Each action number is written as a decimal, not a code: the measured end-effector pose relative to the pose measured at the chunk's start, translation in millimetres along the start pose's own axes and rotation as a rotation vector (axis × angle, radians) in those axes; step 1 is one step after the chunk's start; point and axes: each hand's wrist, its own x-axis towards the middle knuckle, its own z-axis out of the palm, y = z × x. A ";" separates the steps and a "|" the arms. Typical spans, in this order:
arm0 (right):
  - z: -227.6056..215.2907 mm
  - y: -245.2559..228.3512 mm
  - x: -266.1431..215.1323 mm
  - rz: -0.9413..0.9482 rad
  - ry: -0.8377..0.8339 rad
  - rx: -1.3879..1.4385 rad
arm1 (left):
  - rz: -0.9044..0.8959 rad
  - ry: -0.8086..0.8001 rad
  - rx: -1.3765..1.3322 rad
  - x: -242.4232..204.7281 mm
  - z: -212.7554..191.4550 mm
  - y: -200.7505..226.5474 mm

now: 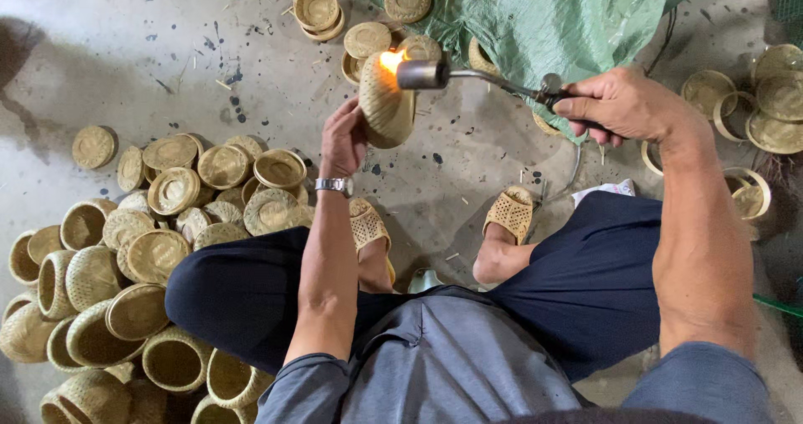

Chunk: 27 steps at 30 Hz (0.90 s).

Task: The person sits on the floor and uses a handheld blowtorch to apply heat to the interior and exterior surfaces of small woven baskets. They pick up baskets one by one, rotate them while applying the flame, and place them back down.

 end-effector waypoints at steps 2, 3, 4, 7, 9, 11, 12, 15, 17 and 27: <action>6.7 -6.8 0.5 -0.006 0.018 -0.041 | -0.019 0.018 -0.086 7.9 -3.7 -20.9; 10.8 -9.1 1.1 0.000 0.059 -0.090 | 0.019 0.031 -0.080 10.2 -7.1 -29.9; 13.3 -10.1 1.0 0.006 0.100 -0.140 | 0.057 0.044 -0.075 12.0 -10.4 -37.8; 16.5 -9.1 0.7 -0.058 0.010 -0.064 | 0.061 0.187 -0.128 19.1 -16.4 -52.2; 20.0 -8.7 2.0 -0.041 -0.008 -0.086 | 0.068 0.234 -0.227 18.9 -20.4 -56.7; 22.8 -8.4 2.8 0.002 -0.034 -0.102 | 0.115 0.193 -0.365 20.5 -28.2 -59.8; 22.7 -8.2 3.2 0.036 -0.050 -0.108 | 0.101 0.267 -0.417 23.5 -34.0 -61.3; 22.6 -6.4 6.9 0.106 -0.097 -0.145 | 0.085 0.391 -0.572 40.1 -48.8 -59.3; 25.3 -1.8 11.7 0.129 -0.083 -0.177 | 0.094 0.356 -0.646 34.9 -46.9 -51.7; 0.8 12.0 16.0 -0.007 0.006 -0.014 | 0.002 0.126 0.185 23.8 -48.5 3.1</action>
